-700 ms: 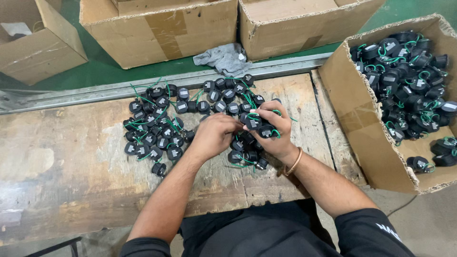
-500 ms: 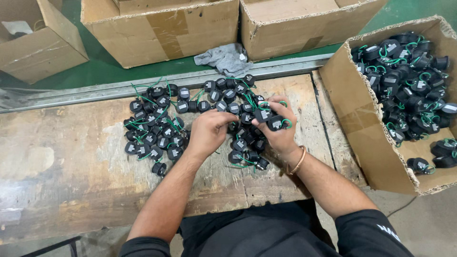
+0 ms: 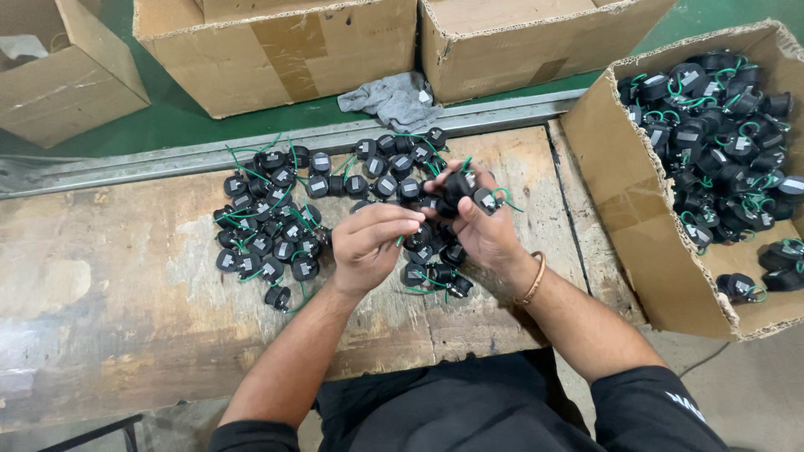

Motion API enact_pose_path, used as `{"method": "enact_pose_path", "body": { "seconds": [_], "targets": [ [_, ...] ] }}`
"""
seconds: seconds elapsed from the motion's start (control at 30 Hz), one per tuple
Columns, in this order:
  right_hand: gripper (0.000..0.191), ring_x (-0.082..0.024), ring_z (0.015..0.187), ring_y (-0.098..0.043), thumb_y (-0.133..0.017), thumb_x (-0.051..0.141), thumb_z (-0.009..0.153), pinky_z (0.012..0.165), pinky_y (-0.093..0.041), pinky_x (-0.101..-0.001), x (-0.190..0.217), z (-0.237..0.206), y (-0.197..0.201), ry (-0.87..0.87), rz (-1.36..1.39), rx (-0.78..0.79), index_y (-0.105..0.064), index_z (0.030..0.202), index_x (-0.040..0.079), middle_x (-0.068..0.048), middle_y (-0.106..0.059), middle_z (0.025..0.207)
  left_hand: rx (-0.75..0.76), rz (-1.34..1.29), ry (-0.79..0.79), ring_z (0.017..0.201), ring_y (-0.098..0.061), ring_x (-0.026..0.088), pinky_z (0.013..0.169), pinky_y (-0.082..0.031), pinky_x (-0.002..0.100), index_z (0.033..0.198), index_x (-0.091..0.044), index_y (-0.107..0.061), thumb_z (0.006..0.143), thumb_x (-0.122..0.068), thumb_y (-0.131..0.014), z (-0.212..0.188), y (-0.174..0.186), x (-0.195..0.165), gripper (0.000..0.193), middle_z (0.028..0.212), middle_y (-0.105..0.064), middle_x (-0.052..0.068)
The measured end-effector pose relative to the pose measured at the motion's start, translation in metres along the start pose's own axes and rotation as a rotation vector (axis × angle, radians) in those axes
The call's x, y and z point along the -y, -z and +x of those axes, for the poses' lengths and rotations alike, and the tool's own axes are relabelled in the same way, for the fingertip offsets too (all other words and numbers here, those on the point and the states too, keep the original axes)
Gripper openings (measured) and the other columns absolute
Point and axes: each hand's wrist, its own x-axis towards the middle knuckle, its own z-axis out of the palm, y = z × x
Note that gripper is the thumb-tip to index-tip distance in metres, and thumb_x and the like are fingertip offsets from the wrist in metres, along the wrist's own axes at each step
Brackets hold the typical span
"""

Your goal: The person picks up black electrical plug components with green wires from a workbench, folds and tucks each wire against the component body by hand, and places the finished component into a cardboard box beside the bench, repeating this for many components one at a time.

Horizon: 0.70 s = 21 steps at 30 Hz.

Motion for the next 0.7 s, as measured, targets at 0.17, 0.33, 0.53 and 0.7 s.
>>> {"method": "enact_pose_path", "body": {
  "seconds": [0.17,0.33,0.53,0.7],
  "targets": [
    [0.070,-0.025,0.125,-0.062,-0.079,0.021,0.094,0.099,-0.059,-0.0471,-0.011,-0.013,-0.002,-0.213,-0.062,0.094,-0.040,0.151,0.007,-0.012,-0.057,0.135,-0.023,0.104,-0.052,0.092,-0.075,0.025,0.083,-0.060,0.034,0.102,-0.005,-0.072,0.081,0.018,-0.069,0.002,-0.005,-0.004,0.031,0.104,-0.075,0.009],
    [0.077,-0.022,0.116,-0.061,-0.078,0.010,0.090,0.080,-0.064,-0.0442,-0.014,-0.013,0.002,-0.321,-0.107,0.079,-0.035,0.153,0.011,-0.008,-0.054,0.134,-0.058,0.107,0.013,0.092,-0.074,0.024,0.080,-0.059,0.032,0.105,-0.005,-0.070,0.086,0.015,-0.070,0.002,-0.004,-0.005,0.027,0.106,-0.075,0.010],
    [0.071,-0.022,0.116,-0.063,-0.077,0.006,0.090,0.078,-0.063,-0.0410,-0.006,-0.012,-0.003,-0.272,-0.055,0.056,-0.039,0.150,0.009,-0.008,-0.055,0.140,-0.034,0.076,0.048,0.099,-0.074,0.025,0.086,-0.059,0.033,0.109,-0.004,-0.069,0.094,0.004,-0.074,0.002,-0.003,-0.003,0.018,0.112,-0.074,0.011],
    [0.066,-0.024,0.118,-0.062,-0.075,0.004,0.093,0.084,-0.061,-0.0427,-0.002,-0.010,-0.005,-0.212,-0.062,0.020,-0.042,0.149,0.009,-0.011,-0.056,0.136,0.038,0.007,0.134,0.107,-0.073,0.027,0.092,-0.059,0.035,0.110,-0.005,-0.072,0.091,-0.002,-0.077,0.003,0.003,0.002,0.020,0.118,-0.074,0.013]
  ]
}}
